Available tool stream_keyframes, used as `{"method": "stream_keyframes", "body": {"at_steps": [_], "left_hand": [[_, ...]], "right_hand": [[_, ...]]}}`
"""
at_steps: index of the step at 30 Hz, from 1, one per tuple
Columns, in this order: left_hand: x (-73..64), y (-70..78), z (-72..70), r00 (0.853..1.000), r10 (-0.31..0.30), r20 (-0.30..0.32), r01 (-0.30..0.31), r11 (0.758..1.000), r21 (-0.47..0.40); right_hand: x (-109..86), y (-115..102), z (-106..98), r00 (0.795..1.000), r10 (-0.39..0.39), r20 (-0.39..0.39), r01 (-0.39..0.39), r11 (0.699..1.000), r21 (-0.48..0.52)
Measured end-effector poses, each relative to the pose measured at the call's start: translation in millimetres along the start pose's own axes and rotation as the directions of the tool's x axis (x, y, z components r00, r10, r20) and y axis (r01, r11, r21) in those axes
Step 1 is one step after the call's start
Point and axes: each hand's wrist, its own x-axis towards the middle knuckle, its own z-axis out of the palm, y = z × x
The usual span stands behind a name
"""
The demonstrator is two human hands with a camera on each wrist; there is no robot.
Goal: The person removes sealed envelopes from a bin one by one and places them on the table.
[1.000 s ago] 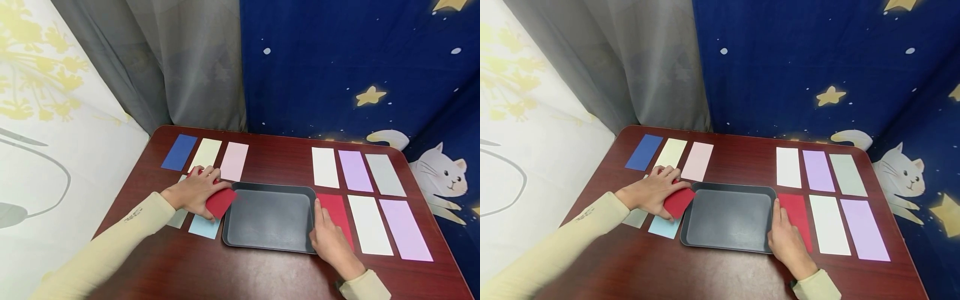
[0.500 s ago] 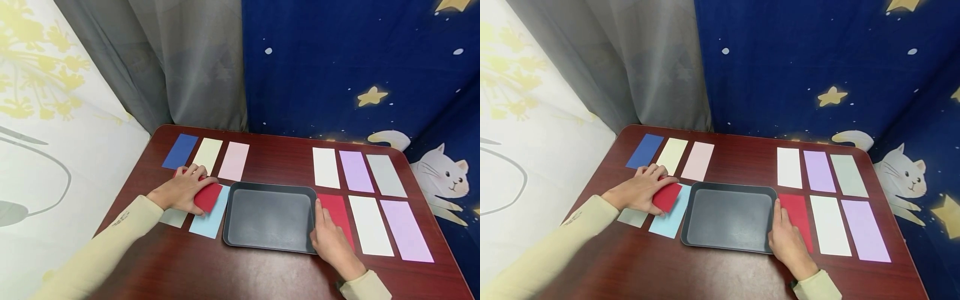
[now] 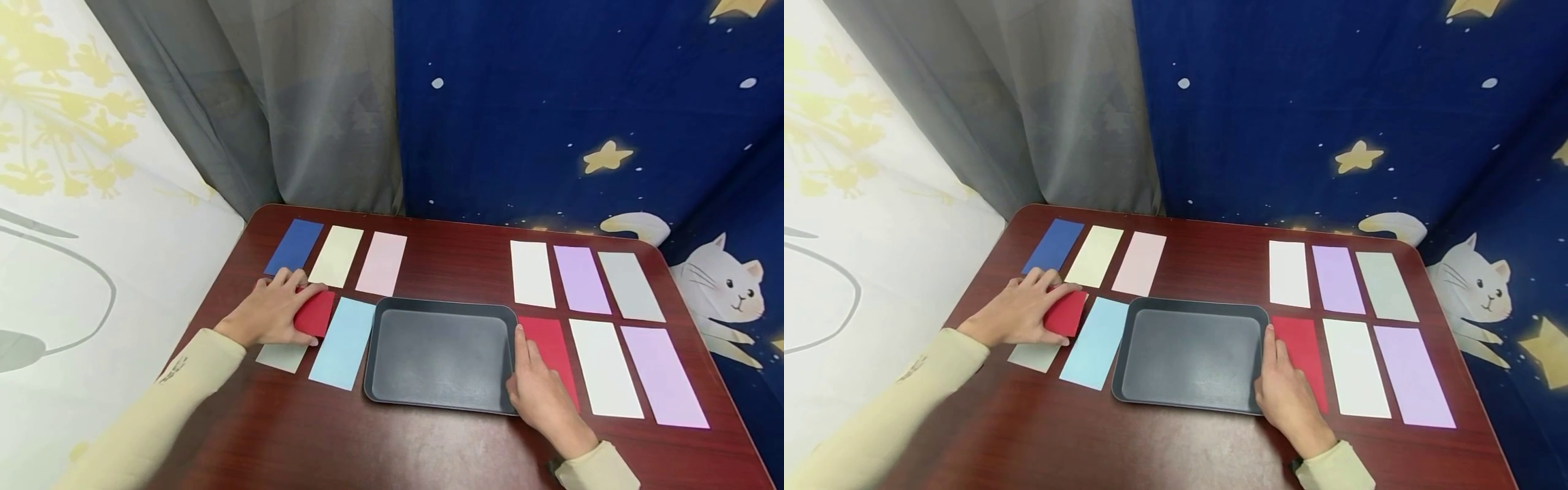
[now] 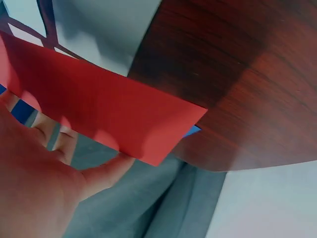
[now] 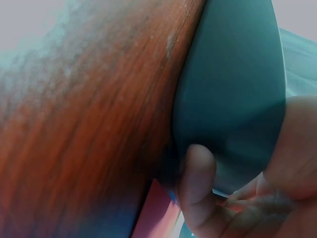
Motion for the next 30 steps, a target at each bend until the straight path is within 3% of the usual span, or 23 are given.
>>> {"method": "stream_keyframes", "body": {"at_steps": [8, 14, 22, 30], "left_hand": [[-7.3, -11.9, 3.3, 0.993, -0.113, 0.033, 0.113, 0.994, -0.001], [-12.2, -19.1, 2.7, 0.976, -0.208, 0.064, 0.211, 0.976, -0.055], [-20.6, -28.7, 4.0, 0.944, -0.316, 0.092, 0.327, 0.935, -0.136], [-25.5, -43.0, 10.5, 0.892, -0.433, 0.130, 0.448, 0.885, -0.129]], "right_hand": [[0.0, -1.4, -0.5, 1.000, 0.004, 0.005, -0.004, 1.000, 0.000], [0.5, -1.7, -0.6, 1.000, 0.007, 0.006, -0.007, 1.000, -0.004], [-0.2, -1.7, -1.0, 1.000, 0.014, 0.015, -0.014, 1.000, -0.004], [-0.4, -2.0, -1.4, 0.999, 0.025, 0.025, -0.025, 1.000, -0.004]]}}
